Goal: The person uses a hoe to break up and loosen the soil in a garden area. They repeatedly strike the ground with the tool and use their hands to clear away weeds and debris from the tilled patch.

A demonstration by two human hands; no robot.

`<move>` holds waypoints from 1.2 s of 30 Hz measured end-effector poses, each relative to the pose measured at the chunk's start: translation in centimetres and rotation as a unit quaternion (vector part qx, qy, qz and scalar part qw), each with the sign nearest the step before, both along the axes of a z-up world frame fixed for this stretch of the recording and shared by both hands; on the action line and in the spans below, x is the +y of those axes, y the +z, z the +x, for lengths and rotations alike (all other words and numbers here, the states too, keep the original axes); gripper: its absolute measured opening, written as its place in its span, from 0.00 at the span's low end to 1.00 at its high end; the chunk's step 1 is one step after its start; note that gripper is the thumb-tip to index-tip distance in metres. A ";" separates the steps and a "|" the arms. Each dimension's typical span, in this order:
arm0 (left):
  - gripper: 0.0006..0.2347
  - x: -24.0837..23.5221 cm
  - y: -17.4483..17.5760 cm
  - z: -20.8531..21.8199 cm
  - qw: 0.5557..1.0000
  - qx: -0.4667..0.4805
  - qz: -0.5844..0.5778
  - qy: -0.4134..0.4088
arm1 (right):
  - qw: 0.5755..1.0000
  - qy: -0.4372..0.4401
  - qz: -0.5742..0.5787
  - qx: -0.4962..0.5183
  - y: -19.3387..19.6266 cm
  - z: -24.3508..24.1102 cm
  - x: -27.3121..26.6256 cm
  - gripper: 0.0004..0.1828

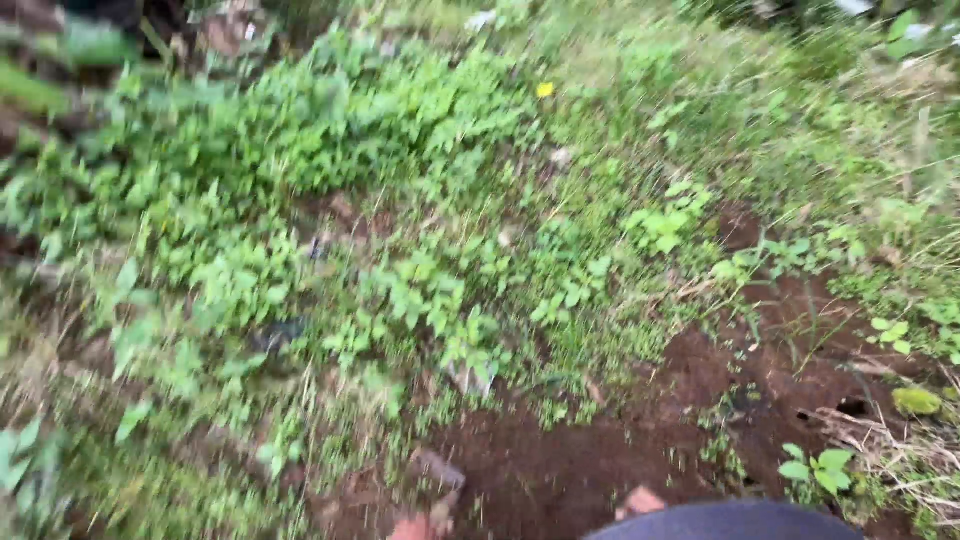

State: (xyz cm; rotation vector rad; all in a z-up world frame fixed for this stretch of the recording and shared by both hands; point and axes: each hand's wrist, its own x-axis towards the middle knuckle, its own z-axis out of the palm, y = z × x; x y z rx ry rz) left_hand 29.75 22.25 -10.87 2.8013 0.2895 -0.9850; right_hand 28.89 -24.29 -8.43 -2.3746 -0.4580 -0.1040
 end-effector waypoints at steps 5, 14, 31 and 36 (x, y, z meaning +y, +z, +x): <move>0.21 -2.1 6.4 0.7 0.996 0.045 -0.041 0.060 | 0.997 -0.016 -0.004 0.077 5.2 4.6 -0.8 0.13; 0.21 -2.3 5.6 1.6 0.997 0.066 -0.025 0.035 | 0.986 -0.111 -0.022 0.121 8.4 6.4 1.6 0.14; 0.19 2.5 5.9 7.4 0.975 0.219 -0.005 0.042 | 0.926 -0.212 0.106 0.295 3.9 14.6 11.1 0.15; 0.23 2.5 18.0 16.8 0.977 0.164 -0.057 -0.121 | 0.928 -0.240 0.109 0.264 2.5 21.4 15.5 0.20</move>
